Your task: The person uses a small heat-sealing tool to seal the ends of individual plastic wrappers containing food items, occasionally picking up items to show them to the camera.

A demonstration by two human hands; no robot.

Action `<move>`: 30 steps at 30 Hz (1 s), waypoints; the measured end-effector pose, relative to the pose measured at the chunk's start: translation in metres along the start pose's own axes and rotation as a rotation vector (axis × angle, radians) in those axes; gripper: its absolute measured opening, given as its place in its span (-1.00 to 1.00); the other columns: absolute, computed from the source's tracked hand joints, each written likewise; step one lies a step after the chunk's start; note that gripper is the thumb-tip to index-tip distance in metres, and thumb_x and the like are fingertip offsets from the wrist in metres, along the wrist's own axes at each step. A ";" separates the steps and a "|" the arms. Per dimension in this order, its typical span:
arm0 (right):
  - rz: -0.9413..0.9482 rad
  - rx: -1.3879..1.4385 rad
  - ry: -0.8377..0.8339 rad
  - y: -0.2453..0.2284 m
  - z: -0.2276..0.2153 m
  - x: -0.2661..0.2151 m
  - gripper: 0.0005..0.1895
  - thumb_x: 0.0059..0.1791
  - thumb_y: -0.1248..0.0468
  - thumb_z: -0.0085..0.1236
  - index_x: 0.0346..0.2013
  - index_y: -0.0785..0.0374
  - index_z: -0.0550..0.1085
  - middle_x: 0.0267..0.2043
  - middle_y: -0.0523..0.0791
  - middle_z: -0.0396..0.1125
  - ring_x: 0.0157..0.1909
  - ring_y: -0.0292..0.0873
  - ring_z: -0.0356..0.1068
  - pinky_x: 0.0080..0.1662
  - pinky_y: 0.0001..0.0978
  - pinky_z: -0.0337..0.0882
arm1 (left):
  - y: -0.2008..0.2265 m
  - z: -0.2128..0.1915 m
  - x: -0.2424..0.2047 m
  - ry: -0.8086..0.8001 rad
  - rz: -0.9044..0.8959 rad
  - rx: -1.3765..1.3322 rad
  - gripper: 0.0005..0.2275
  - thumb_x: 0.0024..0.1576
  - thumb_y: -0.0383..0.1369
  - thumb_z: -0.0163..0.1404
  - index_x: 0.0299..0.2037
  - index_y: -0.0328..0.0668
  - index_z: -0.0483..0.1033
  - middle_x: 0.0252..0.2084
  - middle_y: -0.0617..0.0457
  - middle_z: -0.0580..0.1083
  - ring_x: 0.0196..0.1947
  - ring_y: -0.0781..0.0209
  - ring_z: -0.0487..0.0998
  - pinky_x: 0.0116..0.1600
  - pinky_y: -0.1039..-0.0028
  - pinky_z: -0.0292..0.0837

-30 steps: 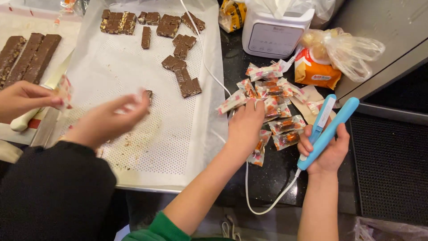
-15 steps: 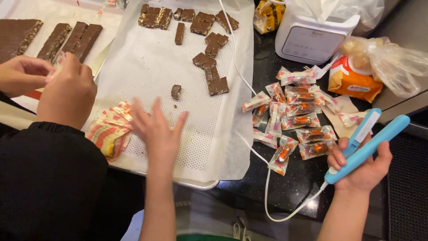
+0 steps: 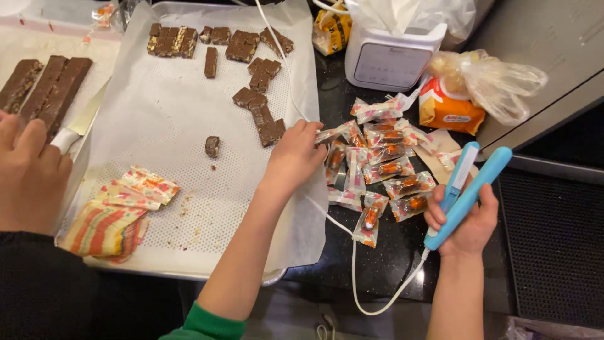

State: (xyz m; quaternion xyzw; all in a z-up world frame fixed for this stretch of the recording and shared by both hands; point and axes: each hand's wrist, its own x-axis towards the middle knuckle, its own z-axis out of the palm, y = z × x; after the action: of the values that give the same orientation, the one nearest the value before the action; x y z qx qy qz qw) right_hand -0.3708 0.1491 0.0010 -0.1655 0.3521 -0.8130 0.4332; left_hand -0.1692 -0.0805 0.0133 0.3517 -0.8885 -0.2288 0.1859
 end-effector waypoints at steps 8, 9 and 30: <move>-0.054 -0.461 -0.155 0.011 0.052 0.059 -0.49 -0.13 0.17 0.10 0.07 0.20 0.23 -0.27 0.00 0.32 -0.74 -0.32 0.14 -0.76 -0.55 0.17 | 0.024 -0.007 -0.010 -0.071 0.047 -0.716 -0.75 0.24 -0.27 -0.17 0.09 -0.08 0.30 -0.20 -0.12 0.56 -0.21 -0.03 0.55 -0.07 0.17 0.46; -0.086 -0.571 -0.176 0.010 0.070 0.066 -0.51 -0.12 0.23 0.14 0.04 0.26 0.22 -0.27 -0.04 0.30 -0.72 -0.34 0.18 -0.75 -0.54 0.20 | 0.025 -0.001 -0.011 -0.077 0.087 -0.767 -0.74 0.26 -0.28 -0.16 0.12 -0.10 0.28 -0.28 -0.08 0.56 -0.35 0.09 0.54 -0.15 0.26 0.46; -0.054 -0.500 -0.051 0.036 0.095 0.055 -0.59 -0.16 0.32 0.28 -0.14 0.21 0.26 -0.53 -0.17 0.26 -0.68 -0.31 0.28 -0.71 -0.58 0.27 | 0.059 0.008 -0.014 0.073 -0.330 -1.449 -0.59 0.08 -0.35 0.14 0.12 -0.36 0.45 -0.12 -0.13 0.54 -0.12 0.16 0.59 -0.01 0.37 0.55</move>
State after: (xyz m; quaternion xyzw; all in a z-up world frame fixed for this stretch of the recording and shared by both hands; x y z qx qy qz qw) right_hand -0.3265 0.0491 0.0399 -0.2970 0.5266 -0.7077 0.3656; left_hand -0.1959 -0.0300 0.0361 0.2772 -0.4441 -0.7704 0.3639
